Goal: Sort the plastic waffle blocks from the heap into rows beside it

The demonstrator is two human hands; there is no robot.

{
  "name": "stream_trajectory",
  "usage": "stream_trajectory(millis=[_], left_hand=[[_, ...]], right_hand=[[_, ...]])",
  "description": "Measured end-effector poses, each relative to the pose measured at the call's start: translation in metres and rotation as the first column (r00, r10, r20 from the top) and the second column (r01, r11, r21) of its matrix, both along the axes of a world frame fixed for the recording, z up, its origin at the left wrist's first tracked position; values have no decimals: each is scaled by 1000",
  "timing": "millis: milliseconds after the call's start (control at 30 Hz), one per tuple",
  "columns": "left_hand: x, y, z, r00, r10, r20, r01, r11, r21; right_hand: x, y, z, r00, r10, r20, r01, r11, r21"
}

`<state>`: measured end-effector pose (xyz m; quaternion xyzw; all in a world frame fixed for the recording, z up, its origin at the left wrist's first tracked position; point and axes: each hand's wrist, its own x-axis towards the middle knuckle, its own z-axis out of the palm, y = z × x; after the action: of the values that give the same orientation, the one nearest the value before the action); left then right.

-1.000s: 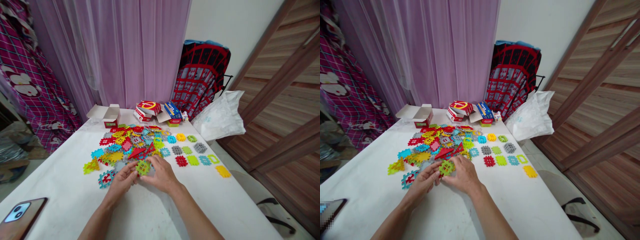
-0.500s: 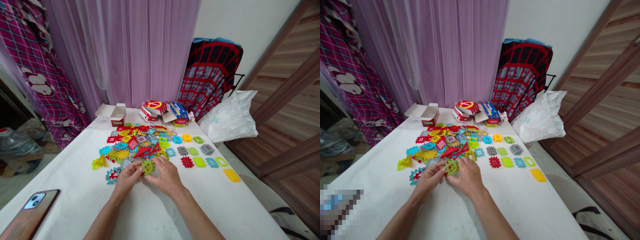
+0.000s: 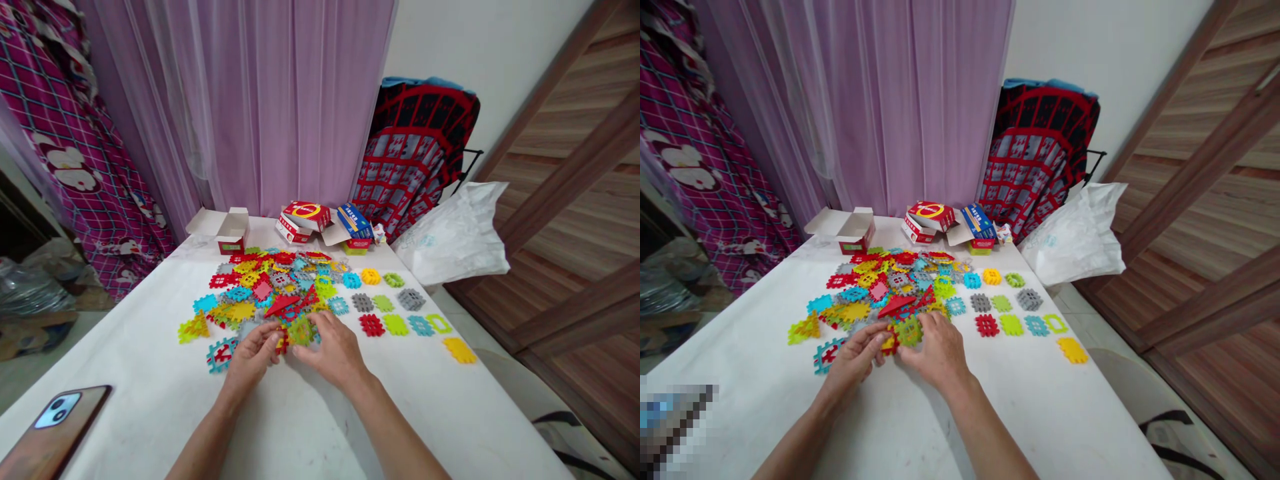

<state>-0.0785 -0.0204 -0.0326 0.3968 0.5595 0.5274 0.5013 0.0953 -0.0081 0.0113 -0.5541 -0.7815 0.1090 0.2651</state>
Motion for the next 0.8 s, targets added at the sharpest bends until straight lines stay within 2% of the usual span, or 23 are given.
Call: stream_trajectory(millis=[133, 267, 400, 500, 567, 667, 800], left_hand=[[-4, -2, 1, 996, 78, -37, -77, 997, 16], [-9, -5, 2, 995, 84, -59, -84, 996, 10], [-9, -5, 4, 989, 105, -105, -103, 994, 31], [-9, -4, 7, 980, 110, -165, -104, 994, 46], [-11, -3, 6, 975, 114, -191, -110, 993, 35], [-16, 0, -9, 972, 103, -209, -104, 995, 9], [-24, 0, -39, 967, 73, -243, -71, 997, 15]], right_hand=[[31, 14, 0, 995, -95, -22, 95, 995, 23], [90, 50, 4, 966, -260, 20, 259, 966, 24], [161, 104, 17, 854, -497, 153, 508, 860, -41], [204, 141, 24, 746, -585, 319, 626, 779, -34], [222, 160, 25, 696, -605, 387, 673, 737, -60], [237, 178, 18, 655, -586, 478, 708, 697, -116], [245, 188, 4, 646, -551, 528, 712, 684, -159]])
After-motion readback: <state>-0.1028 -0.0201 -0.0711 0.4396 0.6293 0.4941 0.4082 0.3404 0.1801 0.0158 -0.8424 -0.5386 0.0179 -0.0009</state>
